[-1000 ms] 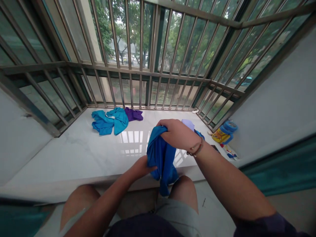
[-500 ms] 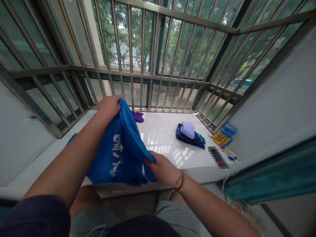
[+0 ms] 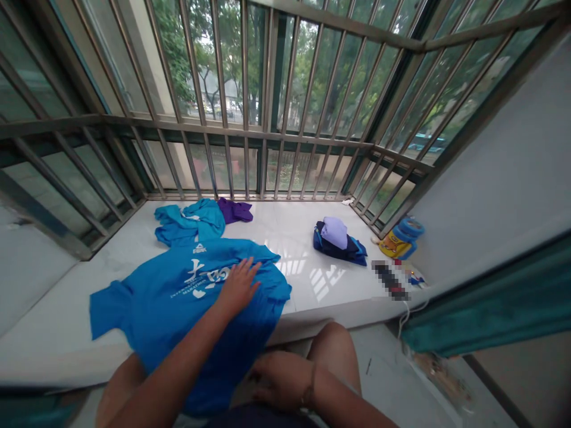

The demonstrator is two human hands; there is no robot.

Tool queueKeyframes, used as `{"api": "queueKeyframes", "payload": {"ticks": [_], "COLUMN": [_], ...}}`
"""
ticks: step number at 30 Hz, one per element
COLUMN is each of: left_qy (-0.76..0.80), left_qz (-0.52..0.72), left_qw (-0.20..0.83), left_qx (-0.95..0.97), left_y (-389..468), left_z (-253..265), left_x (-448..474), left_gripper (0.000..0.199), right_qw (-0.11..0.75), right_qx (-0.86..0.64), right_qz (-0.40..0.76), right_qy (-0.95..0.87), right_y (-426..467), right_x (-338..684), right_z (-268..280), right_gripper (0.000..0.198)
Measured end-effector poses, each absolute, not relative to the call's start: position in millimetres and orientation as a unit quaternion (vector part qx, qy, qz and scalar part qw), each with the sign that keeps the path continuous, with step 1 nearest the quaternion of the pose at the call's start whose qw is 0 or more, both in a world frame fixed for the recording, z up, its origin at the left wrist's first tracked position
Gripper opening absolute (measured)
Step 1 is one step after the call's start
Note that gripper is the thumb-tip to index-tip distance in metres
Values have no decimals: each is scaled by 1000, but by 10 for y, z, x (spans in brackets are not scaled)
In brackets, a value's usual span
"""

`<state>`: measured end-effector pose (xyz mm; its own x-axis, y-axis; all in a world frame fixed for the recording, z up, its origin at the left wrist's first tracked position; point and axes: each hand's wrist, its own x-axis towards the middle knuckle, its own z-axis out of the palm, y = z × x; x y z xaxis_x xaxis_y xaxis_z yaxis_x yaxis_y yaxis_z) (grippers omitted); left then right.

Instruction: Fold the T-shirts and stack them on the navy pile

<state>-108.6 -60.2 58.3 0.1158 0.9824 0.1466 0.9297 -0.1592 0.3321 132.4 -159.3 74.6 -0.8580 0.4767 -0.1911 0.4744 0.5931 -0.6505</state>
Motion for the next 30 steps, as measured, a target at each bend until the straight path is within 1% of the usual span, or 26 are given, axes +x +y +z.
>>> {"api": "queueKeyframes", "payload": {"ticks": [2, 4, 6, 8, 10, 12, 14, 16, 18, 19, 21, 23, 25, 27, 28, 30], "left_qy": [715, 725, 705, 671, 622, 583, 561, 545, 543, 555, 596, 641, 676, 692, 690, 668], "left_qz": [144, 127, 113, 95, 85, 87, 102, 127, 163, 189, 244, 295, 329, 357, 373, 416], "left_qw": [75, 75, 83, 103, 131, 164, 201, 239, 272, 280, 274, 247, 251, 305, 343, 423], "left_qx": [680, 673, 696, 728, 767, 791, 796, 794, 777, 760, 714, 664, 610, 548, 517, 450], "left_y": [-828, -1014, -1156, -1259, -1342, -1422, -1502, -1569, -1609, -1617, -1612, -1589, -1555, -1512, -1486, -1426], "left_z": [293, 107, 15, -10, 8, 55, 124, 197, 254, 273, 294, 304, 315, 326, 331, 341], "left_x": [-1304, -1397, -1347, -1193, -992, -797, -649, -584, -625, -685, -870, -1092, -1282, -1383, -1392, -1339], "left_gripper": [66, 72, 74, 77, 83, 89, 93, 86, 69, 61, 53, 50, 47, 49, 53, 69], "right_qw": [6, 39, 83, 122, 141, 136, 120, 106, 100, 99, 101, 103, 106, 110, 112, 115], "right_qx": [-298, -334, -343, -342, -347, -365, -393, -431, -482, -511, -568, -607, -620, -612, -602, -570], "right_qz": [362, 330, 296, 262, 227, 201, 178, 152, 125, 115, 101, 95, 93, 94, 96, 105], "right_qy": [-883, -882, -887, -894, -899, -899, -894, -883, -861, -846, -810, -783, -772, -777, -785, -807], "right_y": [-1482, -1341, -1187, -1035, -890, -744, -589, -419, -236, -144, 29, 170, 265, 298, 283, 172], "right_x": [1394, 1372, 1269, 1108, 926, 766, 665, 648, 721, 785, 950, 1120, 1243, 1276, 1252, 1125], "right_z": [731, 738, 739, 724, 700, 672, 641, 600, 552, 527, 491, 484, 519, 584, 620, 680], "right_gripper": [26, 23, 25, 31, 40, 47, 49, 50, 51, 52, 53, 50, 43, 30, 25, 21]}}
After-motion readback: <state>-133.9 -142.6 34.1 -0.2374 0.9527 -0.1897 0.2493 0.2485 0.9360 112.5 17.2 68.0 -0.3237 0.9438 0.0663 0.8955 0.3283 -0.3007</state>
